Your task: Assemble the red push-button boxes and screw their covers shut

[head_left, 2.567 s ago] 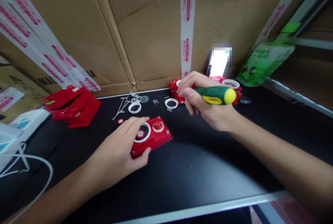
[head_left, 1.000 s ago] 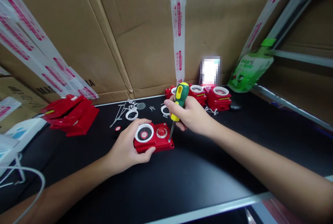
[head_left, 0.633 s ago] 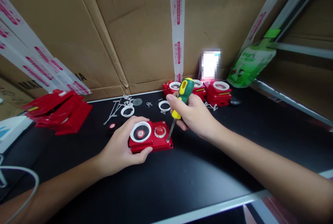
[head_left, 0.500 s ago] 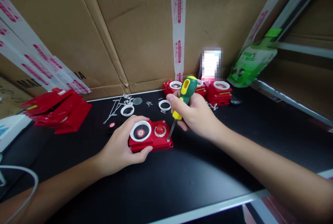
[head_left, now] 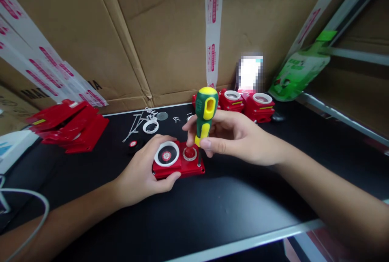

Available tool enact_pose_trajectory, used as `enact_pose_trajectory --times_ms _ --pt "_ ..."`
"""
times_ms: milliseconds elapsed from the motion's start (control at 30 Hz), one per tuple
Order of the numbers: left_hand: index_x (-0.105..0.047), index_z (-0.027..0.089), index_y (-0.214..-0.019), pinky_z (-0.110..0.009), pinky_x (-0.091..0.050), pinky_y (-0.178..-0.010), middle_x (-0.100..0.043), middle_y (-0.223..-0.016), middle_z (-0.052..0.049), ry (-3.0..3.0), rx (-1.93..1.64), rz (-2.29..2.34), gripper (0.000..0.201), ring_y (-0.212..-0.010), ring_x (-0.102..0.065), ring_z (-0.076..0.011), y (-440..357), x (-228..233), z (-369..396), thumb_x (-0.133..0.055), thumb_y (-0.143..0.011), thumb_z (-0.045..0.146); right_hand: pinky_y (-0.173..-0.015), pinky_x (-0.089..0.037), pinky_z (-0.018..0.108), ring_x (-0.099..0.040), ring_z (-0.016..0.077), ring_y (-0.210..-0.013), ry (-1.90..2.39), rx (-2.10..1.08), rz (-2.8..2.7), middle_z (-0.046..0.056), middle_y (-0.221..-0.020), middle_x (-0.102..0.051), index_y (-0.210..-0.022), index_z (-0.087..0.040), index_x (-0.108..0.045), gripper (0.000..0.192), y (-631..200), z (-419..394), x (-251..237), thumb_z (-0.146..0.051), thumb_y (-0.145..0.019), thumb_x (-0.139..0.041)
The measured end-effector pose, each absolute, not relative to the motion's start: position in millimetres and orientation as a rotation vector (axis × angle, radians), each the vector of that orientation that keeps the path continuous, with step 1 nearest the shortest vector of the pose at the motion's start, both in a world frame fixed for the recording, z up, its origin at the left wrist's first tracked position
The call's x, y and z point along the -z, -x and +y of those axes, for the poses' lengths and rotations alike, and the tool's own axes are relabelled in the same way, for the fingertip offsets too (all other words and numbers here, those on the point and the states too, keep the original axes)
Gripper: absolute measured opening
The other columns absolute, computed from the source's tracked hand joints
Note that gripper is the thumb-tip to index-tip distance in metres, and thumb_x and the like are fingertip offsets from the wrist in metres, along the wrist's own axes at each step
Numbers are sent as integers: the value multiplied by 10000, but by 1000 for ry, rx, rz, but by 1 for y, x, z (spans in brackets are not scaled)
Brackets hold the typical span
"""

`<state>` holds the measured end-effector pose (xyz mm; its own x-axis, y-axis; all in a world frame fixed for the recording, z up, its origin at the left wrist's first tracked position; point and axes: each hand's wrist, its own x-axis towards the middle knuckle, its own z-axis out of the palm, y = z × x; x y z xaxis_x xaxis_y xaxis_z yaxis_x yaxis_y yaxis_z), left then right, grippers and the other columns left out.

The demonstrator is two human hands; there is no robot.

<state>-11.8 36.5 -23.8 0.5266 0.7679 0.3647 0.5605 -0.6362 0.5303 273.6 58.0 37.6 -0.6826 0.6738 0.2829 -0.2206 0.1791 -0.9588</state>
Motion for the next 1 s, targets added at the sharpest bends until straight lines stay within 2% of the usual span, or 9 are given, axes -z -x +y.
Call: enact_pose_trajectory --times_ms 167,300,400,500,633,767,900,1000 --pt "-530 296 -1436 -400 -628 -1022 -704 -1320 -46 -2434 -855 1108 610 -1107 -756 -257 14 27 36 -805 -895 348 -803 -606 246 -704 121 -862 415 -1586 -1863 45 -1054 -784 -1237 -141 -751 233 -281 57 -41 -150 -1010 -804" --pt "-537 290 -1444 -416 -627 -1044 -710 -1331 -52 -2447 -853 1105 610 -1139 -758 -267 15 29 37 -809 -901 345 -784 -584 256 -671 119 -796 431 -1504 -1899 -11 -902 -713 -1032 -164 -744 173 -277 56 -42 -105 -928 -870" --pt "-544 267 -1445 -439 -623 -1066 -710 -1378 -86 -2445 -823 1113 588 -1218 -747 -294 14 27 37 -801 -922 346 -723 -554 251 -633 114 -741 442 -1477 -1844 -30 -844 -688 -927 -170 -718 259 -271 57 -37 -102 -837 -951" --pt "-554 255 -1431 -442 -628 -1063 -718 -1378 -97 -2445 -825 1125 557 -1230 -749 -299 13 24 38 -791 -936 353 -647 -497 249 -597 112 -687 453 -1461 -1760 -50 -790 -672 -963 -171 -717 371 -266 57 -28 -131 -754 -1021" --pt "-569 255 -1402 -438 -644 -1030 -728 -1322 -85 -2448 -849 1191 544 -1151 -770 -290 14 25 40 -798 -923 373 -627 -443 244 -576 113 -691 521 -1440 -1707 -69 -760 -631 -967 -193 -683 417 -262 57 -18 -149 -747 -1035" --pt "-562 255 -1424 -432 -646 -1028 -718 -1336 -87 -2457 -864 1223 567 -1144 -775 -289 16 28 43 -793 -922 383 -647 -476 237 -582 109 -719 523 -1467 -1612 -61 -839 -649 -1048 -205 -692 408 -260 59 -15 -174 -793 -1010" --pt "-556 267 -1424 -425 -649 -1021 -712 -1327 -77 -2441 -853 1215 564 -1142 -773 -281 18 30 44 -797 -930 396 -647 -510 222 -607 97 -729 516 -1510 -1677 -21 -922 -689 -1068 -157 -756 299 -265 62 -22 -201 -858 -965" --pt "-541 273 -1425 -431 -652 -1013 -709 -1319 -73 -2415 -849 1215 573 -1122 -772 -274 17 28 43 -803 -931 402 -709 -559 214 -658 98 -776 482 -1597 -1717 -4 -954 -727 -1150 -145 -772 274 -272 63 -29 -181 -918 -914"
